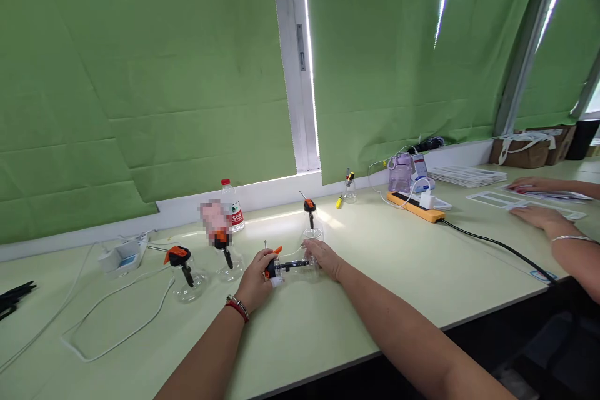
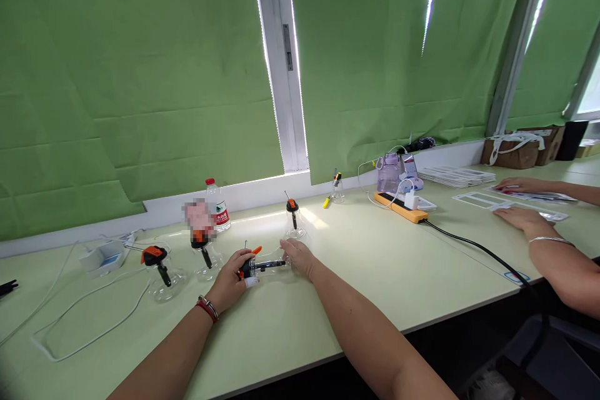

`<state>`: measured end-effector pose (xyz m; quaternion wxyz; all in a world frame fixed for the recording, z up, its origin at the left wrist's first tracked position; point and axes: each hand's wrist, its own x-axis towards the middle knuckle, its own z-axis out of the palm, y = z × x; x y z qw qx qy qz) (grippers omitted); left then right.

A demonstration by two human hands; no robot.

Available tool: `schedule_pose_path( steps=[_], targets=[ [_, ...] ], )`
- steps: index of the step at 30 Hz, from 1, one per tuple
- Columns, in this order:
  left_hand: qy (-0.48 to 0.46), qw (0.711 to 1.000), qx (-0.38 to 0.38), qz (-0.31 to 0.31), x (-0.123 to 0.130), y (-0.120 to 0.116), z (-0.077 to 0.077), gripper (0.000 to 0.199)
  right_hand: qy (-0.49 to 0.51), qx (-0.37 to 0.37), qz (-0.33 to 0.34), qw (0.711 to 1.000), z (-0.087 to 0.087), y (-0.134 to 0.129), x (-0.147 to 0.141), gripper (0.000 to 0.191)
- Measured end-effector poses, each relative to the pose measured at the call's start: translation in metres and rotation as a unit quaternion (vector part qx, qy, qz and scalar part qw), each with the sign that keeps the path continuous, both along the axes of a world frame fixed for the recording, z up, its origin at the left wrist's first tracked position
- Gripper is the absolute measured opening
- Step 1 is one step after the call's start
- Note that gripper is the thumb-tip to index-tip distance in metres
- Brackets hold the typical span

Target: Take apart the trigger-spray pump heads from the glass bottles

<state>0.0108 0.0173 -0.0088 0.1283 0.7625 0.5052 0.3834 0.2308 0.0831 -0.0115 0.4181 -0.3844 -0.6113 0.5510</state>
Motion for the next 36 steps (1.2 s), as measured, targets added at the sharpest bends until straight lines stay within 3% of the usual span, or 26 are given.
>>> schedule_pose_path(
  steps=[7,14,21,29,36],
  targets=[
    [0.006,1.0,-0.002,0.005,0.0,-0.002,0.003,0.043,0.043,-0.013,0.02,0.999,-0.004,0.002,-0.001,0.051],
    [-0.004,1.0,0.008,0.017,-0.003,0.001,0.0,0.041,0.087,-0.003,0.115,0.989,-0.004,0.001,0.014,0.049],
    [-0.014,1.0,-0.003,0.022,-0.002,0.0,-0.001,0.045,0.077,-0.041,0.106,0.991,-0.002,0.001,0.013,0.04],
    [-0.006,1.0,0.004,0.023,-0.003,0.0,0.003,0.042,-0.004,-0.024,0.04,0.999,-0.009,0.005,0.01,0.06],
    [0.001,1.0,-0.008,0.025,-0.003,-0.001,0.004,0.041,0.066,-0.017,0.109,0.992,-0.004,0.0,0.017,0.051]
  ],
)
